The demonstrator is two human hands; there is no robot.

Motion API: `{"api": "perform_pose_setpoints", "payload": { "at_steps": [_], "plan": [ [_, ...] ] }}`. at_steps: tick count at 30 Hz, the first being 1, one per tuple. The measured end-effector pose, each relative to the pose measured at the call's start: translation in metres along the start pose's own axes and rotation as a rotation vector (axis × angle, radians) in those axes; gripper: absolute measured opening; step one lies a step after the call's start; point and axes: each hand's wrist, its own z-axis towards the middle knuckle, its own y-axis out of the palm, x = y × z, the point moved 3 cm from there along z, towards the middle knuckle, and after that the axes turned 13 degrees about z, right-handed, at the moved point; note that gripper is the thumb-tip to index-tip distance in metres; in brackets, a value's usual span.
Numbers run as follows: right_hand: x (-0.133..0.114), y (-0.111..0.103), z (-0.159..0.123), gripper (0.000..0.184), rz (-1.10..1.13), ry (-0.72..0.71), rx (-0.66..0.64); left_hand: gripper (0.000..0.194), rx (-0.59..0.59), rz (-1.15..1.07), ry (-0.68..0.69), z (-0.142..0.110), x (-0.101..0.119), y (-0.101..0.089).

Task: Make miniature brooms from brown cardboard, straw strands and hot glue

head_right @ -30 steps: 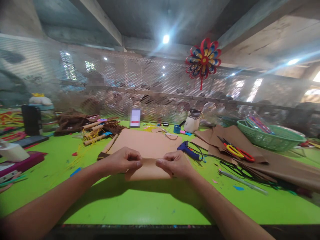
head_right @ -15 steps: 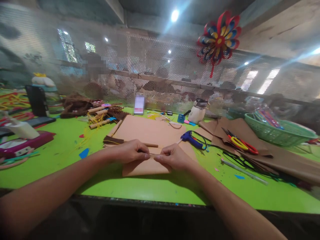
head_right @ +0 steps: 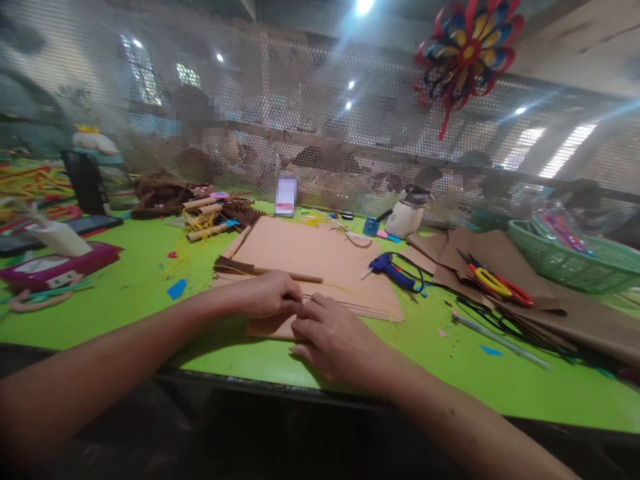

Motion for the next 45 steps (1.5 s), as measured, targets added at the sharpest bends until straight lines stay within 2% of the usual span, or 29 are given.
{"api": "perform_pose_setpoints", "payload": {
  "at_steps": [5,10,14,18,22,24,25,27,32,36,45],
  "plan": [
    [0.002,0.009,-0.004,0.017,-0.064,0.054,-0.053,0.025,0.051,0.113,0.018,-0.001,0.004,0.0],
    [0.001,0.007,-0.007,0.024,-0.037,0.065,-0.092,0.023,0.108,0.257,0.039,-0.009,0.016,-0.007],
    [0.0,0.006,-0.008,0.025,-0.018,0.103,-0.094,0.015,0.135,0.28,0.014,-0.012,0.019,-0.01],
    [0.0,0.006,-0.009,0.026,-0.001,0.099,-0.087,0.016,0.164,0.339,0.007,-0.01,0.016,-0.009],
    [0.001,0.005,-0.011,0.026,0.041,0.111,-0.085,0.015,0.297,0.463,0.1,-0.018,0.019,-0.015],
    [0.001,0.004,-0.012,0.027,0.057,0.116,-0.082,0.015,0.313,0.512,0.183,-0.031,0.025,-0.016],
    [0.0,0.004,-0.012,0.026,0.063,0.117,-0.082,0.017,0.249,0.526,0.264,-0.039,0.029,-0.012],
    [0.0,0.004,-0.013,0.026,0.069,0.12,-0.082,0.017,0.19,0.522,0.312,-0.056,0.036,-0.004],
    [-0.003,0.006,-0.016,0.03,0.042,0.086,-0.086,0.023,0.313,0.53,0.301,-0.084,0.047,0.019],
    [-0.005,0.006,-0.023,0.034,-0.012,0.059,-0.111,0.027,0.33,0.559,0.288,-0.084,0.046,0.027],
    [-0.002,0.002,-0.031,0.04,0.01,0.083,-0.122,0.021,0.356,0.567,0.325,-0.08,0.045,0.023]
  ]
}}
